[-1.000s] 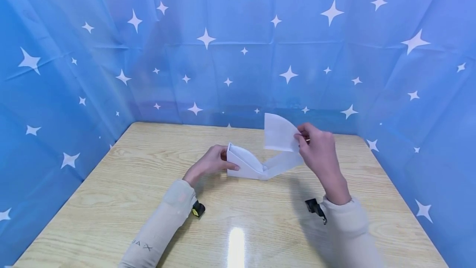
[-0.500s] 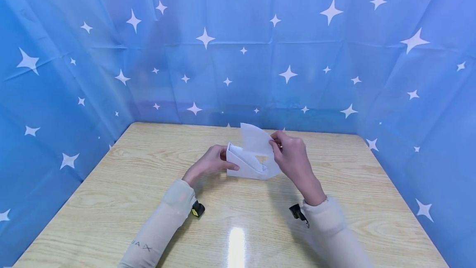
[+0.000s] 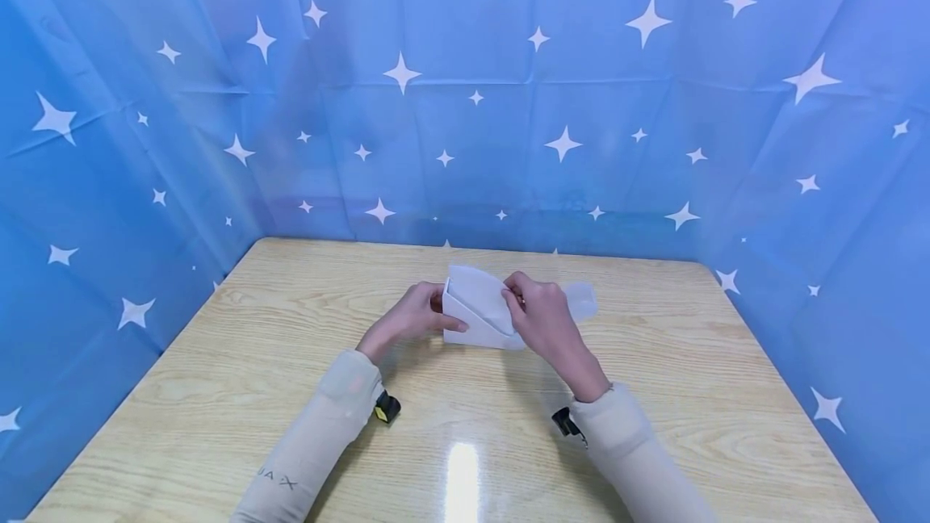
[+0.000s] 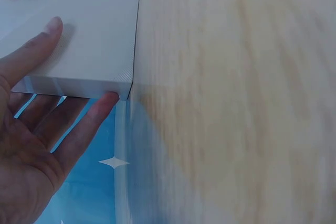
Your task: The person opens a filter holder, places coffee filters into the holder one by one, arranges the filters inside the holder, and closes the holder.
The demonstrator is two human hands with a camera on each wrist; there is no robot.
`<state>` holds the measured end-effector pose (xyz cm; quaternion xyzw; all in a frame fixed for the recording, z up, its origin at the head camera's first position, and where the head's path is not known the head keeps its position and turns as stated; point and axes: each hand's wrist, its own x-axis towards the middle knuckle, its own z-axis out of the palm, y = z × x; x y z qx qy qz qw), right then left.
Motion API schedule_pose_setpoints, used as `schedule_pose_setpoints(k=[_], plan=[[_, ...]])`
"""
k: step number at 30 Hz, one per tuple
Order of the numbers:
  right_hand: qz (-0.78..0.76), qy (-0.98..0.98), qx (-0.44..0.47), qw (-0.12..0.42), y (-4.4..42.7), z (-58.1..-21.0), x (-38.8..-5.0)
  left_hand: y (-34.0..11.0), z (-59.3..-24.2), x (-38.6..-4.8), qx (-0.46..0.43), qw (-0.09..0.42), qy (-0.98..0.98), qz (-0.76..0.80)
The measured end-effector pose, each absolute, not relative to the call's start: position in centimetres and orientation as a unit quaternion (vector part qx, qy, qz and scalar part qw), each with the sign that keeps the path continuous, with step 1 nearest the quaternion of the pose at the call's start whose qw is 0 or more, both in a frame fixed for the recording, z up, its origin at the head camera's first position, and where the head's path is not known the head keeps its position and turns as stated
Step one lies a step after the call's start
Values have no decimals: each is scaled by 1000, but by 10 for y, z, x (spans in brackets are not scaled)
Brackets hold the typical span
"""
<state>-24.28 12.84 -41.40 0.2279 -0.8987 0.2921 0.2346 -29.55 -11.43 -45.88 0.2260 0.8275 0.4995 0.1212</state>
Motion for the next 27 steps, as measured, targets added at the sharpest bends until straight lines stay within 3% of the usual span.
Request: schedule_pose_setpoints(k=[10,27], plan=[[275,-916,216,196,122,-422,-242,-114,-460,-295,228,120,825,503],[260,-928,197,179,122,-425,-241,-114,-460,-296,227,120,829,496]])
